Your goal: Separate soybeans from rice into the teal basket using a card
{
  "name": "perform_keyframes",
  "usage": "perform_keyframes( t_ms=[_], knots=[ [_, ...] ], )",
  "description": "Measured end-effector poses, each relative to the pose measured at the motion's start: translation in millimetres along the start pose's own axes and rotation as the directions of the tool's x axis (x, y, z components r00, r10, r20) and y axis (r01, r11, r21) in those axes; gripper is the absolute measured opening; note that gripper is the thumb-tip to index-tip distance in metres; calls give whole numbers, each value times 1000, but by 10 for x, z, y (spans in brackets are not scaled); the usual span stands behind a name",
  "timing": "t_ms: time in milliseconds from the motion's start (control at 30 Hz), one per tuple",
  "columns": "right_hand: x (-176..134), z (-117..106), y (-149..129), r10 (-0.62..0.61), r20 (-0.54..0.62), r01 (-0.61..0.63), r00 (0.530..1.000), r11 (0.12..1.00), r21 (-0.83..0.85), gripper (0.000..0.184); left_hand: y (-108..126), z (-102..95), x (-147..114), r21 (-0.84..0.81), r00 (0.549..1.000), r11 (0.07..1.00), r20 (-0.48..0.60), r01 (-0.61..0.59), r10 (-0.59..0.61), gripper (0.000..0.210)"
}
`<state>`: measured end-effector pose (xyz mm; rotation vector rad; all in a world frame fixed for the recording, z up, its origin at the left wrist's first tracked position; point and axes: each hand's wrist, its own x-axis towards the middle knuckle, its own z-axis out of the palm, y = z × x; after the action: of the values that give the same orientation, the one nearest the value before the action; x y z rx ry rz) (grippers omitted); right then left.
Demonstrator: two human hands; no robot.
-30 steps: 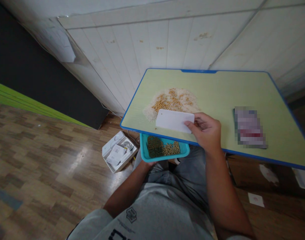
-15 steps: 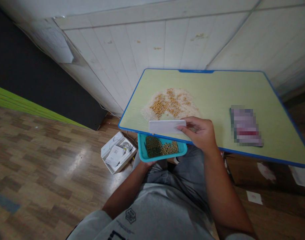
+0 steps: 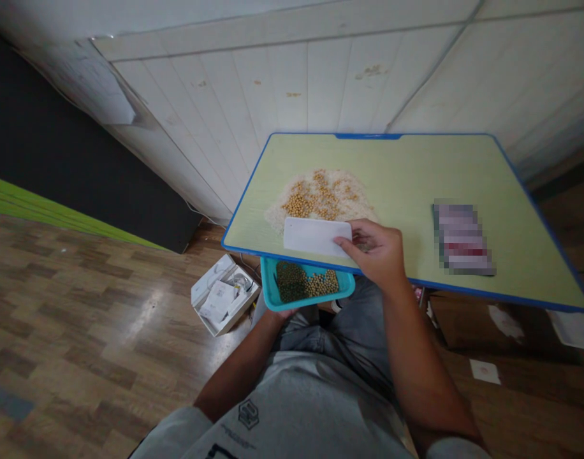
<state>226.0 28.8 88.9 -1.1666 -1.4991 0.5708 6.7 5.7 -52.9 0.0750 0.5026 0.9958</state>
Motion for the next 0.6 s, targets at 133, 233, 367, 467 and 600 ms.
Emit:
perform_keyframes(
  t_ms=[133, 233, 367, 467, 600],
  knots=[
    [-22, 8, -22, -29, 16, 29, 999, 999, -24, 12, -10, -4, 14, 27, 999, 999, 7, 33, -33, 55],
    [-34, 10, -13, -42, 21, 42, 999, 999, -20, 12, -20, 19, 17, 48, 999, 998, 11, 37, -37, 58],
    [-43, 11, 20, -19, 11, 19, 1000, 1000, -23, 14, -16, 124, -10, 56, 998, 997, 43, 44, -47, 57],
    [-41, 12, 35, -1, -3, 1, 1000, 1000, -17, 16, -10, 217, -30, 46, 996, 998, 83, 35, -39, 55],
    [-29, 16, 34, 5, -38, -6, 999, 1000, -25, 15, -8, 234, -34, 17, 993, 1000, 119, 22, -23, 50]
  ],
)
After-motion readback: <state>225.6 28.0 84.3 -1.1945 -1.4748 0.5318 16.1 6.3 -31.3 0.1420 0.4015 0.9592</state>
